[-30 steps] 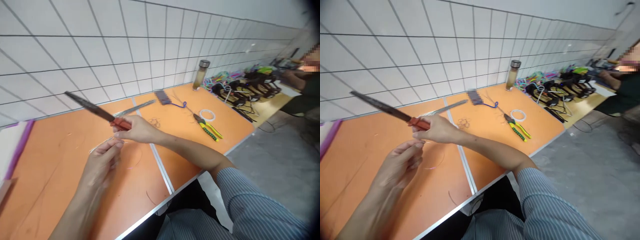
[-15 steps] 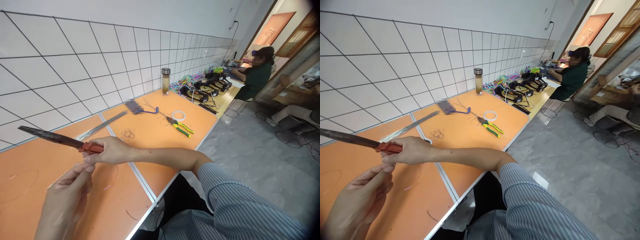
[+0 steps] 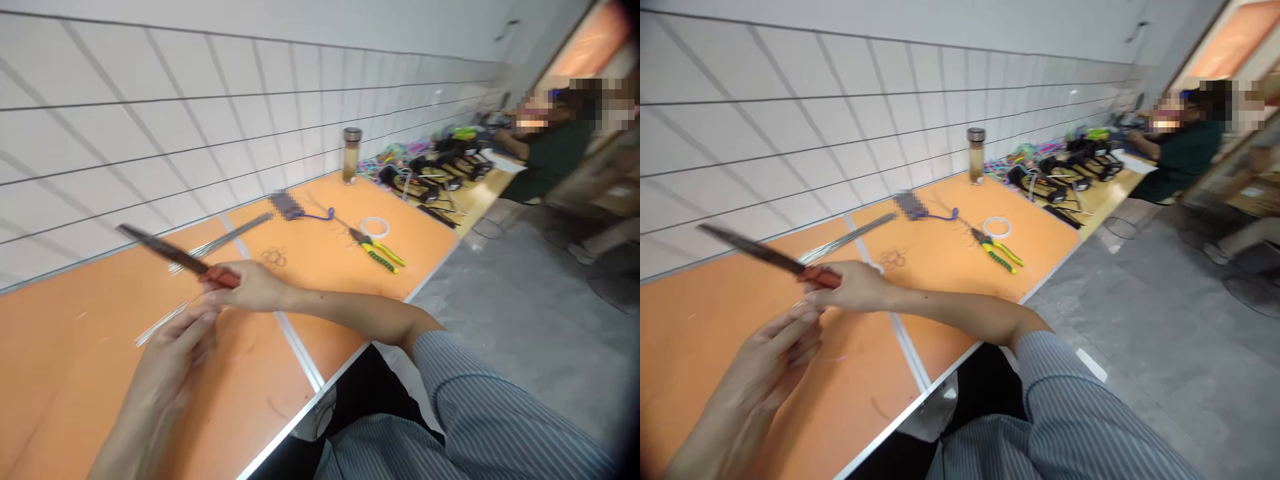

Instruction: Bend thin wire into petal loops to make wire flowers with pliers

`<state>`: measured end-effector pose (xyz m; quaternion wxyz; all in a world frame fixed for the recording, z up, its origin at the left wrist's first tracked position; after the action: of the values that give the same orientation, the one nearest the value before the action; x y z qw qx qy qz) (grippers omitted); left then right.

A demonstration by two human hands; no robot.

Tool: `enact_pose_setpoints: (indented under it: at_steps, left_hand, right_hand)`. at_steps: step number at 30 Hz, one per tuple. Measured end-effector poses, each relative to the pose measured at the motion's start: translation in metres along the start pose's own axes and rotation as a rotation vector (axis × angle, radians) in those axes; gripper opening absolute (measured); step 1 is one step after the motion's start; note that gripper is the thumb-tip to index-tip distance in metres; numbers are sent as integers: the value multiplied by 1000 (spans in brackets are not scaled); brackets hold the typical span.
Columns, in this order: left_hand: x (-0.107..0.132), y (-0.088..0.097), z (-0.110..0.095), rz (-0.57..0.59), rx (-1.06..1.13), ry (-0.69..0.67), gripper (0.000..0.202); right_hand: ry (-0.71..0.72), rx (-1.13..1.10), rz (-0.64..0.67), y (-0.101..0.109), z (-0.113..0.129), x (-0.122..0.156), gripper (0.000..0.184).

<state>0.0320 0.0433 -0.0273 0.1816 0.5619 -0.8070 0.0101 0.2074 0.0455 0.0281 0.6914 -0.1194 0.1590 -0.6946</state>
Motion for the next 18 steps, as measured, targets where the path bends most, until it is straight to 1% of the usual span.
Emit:
enact_pose_setpoints:
  at_steps: [1,4,7,11,14,18]
  left_hand:
    - [5,-2,-3,-23,11,8,40]
    - [12,-14,-15,-8,81,-25,34]
    - [7,-19,-23,23,160,-70,33]
    - [4,-16,-24,14,211,-94,34]
    - [5,-17,-25,42,223,-103,32]
    - [6,-17,-26,66,224,-108,30]
  right_hand:
    - [-32,-59,60,-6,-5,0,33]
    - [-17,-135,83,-10,-4,1,31]
    - [17,-50,100,-7,1,-2,37]
    - [49,73,147,-6,4,-2,35]
    - [40,96,151,-6,1,1,34]
    - [13,62,141,-3,-4,-1,39]
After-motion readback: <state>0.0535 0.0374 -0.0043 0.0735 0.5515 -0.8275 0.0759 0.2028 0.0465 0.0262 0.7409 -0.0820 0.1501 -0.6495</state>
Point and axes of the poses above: each hand's wrist, its own x-axis away from the middle knuckle, its own y-axis out of the back of the hand, z = x × y, the point moved 8 cm from there along -x, towards the middle knuckle, and after that the axes turned 15 degrees about -x, right-handed, at the moved point
